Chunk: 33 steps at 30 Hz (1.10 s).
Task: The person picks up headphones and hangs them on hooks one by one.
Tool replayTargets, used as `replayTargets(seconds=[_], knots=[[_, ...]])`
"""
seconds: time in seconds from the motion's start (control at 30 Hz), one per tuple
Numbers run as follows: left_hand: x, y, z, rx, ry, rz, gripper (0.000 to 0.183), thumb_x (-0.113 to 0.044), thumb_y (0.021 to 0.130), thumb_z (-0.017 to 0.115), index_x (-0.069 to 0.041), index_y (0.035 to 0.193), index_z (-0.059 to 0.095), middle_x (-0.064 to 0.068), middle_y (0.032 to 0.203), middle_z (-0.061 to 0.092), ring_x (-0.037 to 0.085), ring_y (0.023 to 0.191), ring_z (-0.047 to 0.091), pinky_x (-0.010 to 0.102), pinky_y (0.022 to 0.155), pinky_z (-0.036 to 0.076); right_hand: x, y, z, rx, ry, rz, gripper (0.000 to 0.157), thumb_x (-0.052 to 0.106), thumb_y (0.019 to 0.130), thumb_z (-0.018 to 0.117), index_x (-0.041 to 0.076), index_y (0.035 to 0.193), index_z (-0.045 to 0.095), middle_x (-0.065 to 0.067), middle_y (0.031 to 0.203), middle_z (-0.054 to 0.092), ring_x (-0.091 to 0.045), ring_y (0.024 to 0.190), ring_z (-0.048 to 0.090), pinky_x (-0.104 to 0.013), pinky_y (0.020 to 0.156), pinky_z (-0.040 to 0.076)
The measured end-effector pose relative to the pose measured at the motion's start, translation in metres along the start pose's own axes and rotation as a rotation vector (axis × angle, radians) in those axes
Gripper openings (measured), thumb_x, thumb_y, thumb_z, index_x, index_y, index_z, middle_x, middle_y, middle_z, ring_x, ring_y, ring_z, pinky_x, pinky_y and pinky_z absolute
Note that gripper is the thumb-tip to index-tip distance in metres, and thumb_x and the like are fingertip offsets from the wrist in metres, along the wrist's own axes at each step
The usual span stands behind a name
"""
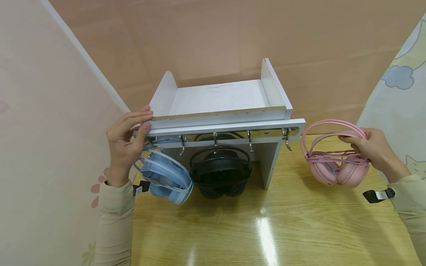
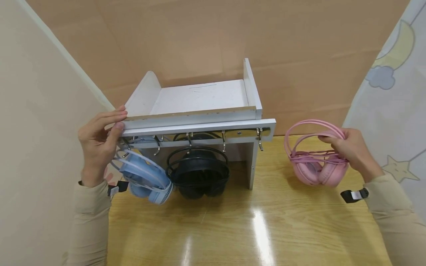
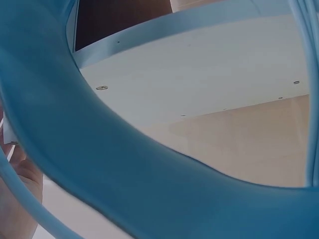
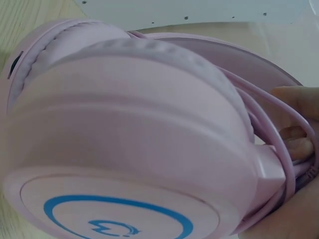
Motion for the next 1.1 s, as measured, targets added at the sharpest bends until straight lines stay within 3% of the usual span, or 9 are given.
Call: replayTargets(seconds=[0.47,0.67,0.8,1.1], knots=[[0.001,0.001,0.0,-0.001,-0.001,-0.003,0.015,0.009,0.093,0.069,0.015,0.105,0.077,0.019,0.112,0.08,0.028,0.123,0.074,0.025,0.096,0.064,0.017,-0.024,0.0,-0.019,0.088,-0.131,0.033,0.003,0.105,0.064,0.015,0.073,0.065,0.003,0.052,0.041,-0.023,0.046,0.031,-0.048,0.049,0.016],[0.001,0.0,0.0,-0.004,0.003,-0.004,0.016,0.011,0.093,0.068,0.015,0.105,0.077,0.019,0.111,0.08,0.028,0.122,0.074,0.023,0.094,0.064,0.027,-0.035,0.003,-0.02,0.101,-0.201,0.035,-0.005,0.103,0.062,0.016,0.075,0.069,0.003,0.051,0.042,-0.022,0.042,0.032,-0.046,0.041,0.018],[0.0,0.0,-0.001,-0.002,0.009,-0.005,0.016,0.011,0.092,0.068,0.015,0.105,0.077,0.019,0.111,0.08,0.028,0.123,0.074,0.023,0.093,0.064,0.031,-0.043,0.006,-0.017,0.173,-0.252,0.037,-0.012,0.101,0.059,0.014,0.078,0.073,0.001,0.051,0.044,-0.021,0.04,0.033,-0.041,0.036,0.022],[-0.002,-0.003,-0.001,-0.01,0.016,-0.005,0.017,0.014,0.091,0.067,0.015,0.105,0.077,0.02,0.11,0.079,0.028,0.122,0.075,0.021,0.089,0.065,0.042,-0.064,0.006,-0.037,0.273,-0.374,0.037,-0.02,0.099,0.053,0.008,0.084,0.074,-0.001,0.054,0.044,-0.021,0.043,0.031,-0.042,0.039,0.016]])
Point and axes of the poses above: each hand's wrist, its own y-axis towards the middle knuckle, its own z-axis out of the palm, x = y × z, the point moved 7 cm from there along y, towards the middle knuckle
